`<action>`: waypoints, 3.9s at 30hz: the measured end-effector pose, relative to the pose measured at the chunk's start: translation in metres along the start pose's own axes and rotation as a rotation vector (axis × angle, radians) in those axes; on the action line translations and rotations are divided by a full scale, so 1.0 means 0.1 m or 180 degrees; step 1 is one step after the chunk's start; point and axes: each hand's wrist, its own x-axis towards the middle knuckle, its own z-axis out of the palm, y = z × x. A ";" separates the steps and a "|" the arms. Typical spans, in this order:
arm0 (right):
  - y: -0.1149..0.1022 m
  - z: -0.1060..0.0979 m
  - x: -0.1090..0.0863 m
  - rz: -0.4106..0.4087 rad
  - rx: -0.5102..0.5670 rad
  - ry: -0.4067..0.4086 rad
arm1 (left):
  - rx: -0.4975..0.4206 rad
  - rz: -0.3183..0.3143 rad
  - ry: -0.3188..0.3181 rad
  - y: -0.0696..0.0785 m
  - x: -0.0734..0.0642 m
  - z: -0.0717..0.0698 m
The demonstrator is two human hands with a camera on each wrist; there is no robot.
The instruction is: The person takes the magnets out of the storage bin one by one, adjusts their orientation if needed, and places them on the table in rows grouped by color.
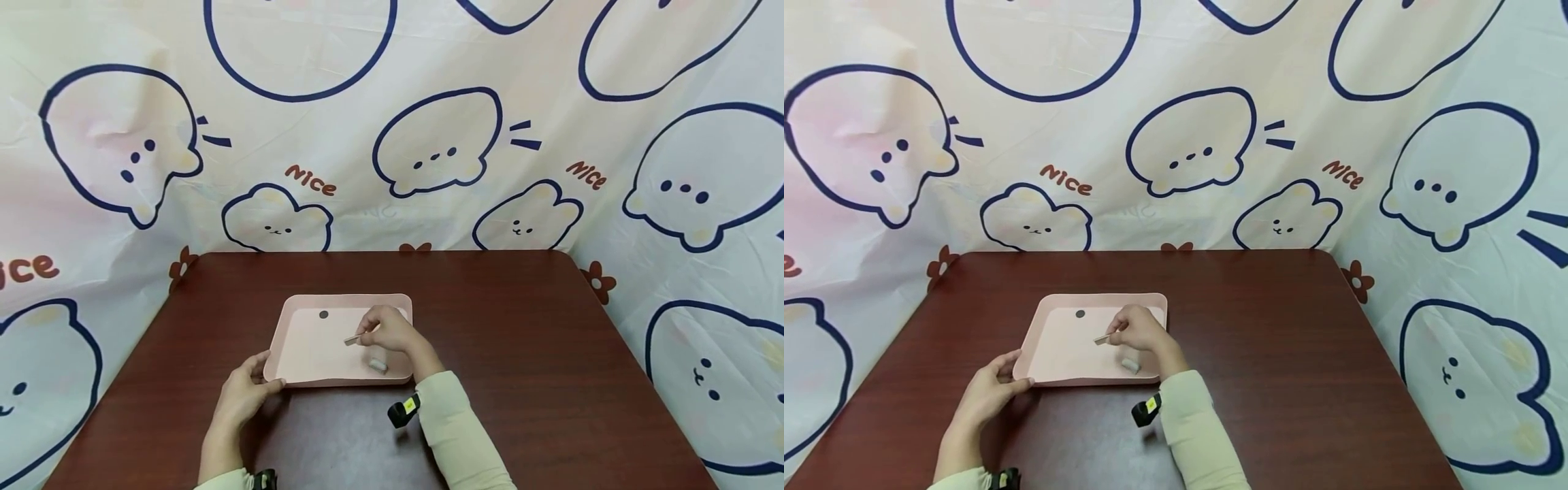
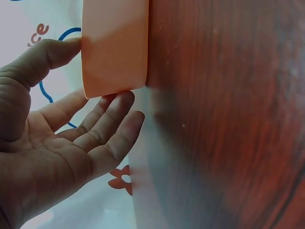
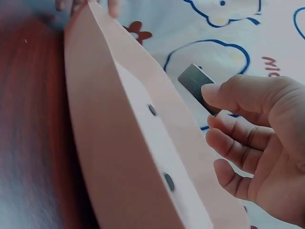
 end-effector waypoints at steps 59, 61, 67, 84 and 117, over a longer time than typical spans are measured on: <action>1.13 -0.89 -0.41 0.1227 0.0184 0.0746 | -0.0038 -0.0038 0.0096 0.02 0.02 0.01; 1.14 -0.89 -0.41 0.1229 0.0139 0.0720 | -0.0035 -0.0048 0.0098 0.02 0.01 0.01; 1.11 -0.89 -0.43 0.1132 -0.0260 0.0591 | -0.0059 -0.0082 0.0070 0.00 -0.01 0.02; 1.03 -0.84 -0.35 0.1284 -0.0716 0.0525 | -0.0079 -0.0079 0.0093 0.01 0.01 0.03; 0.37 -0.72 -0.52 0.0880 -0.0133 0.0300 | -0.0148 -0.0095 0.0140 0.01 0.00 0.00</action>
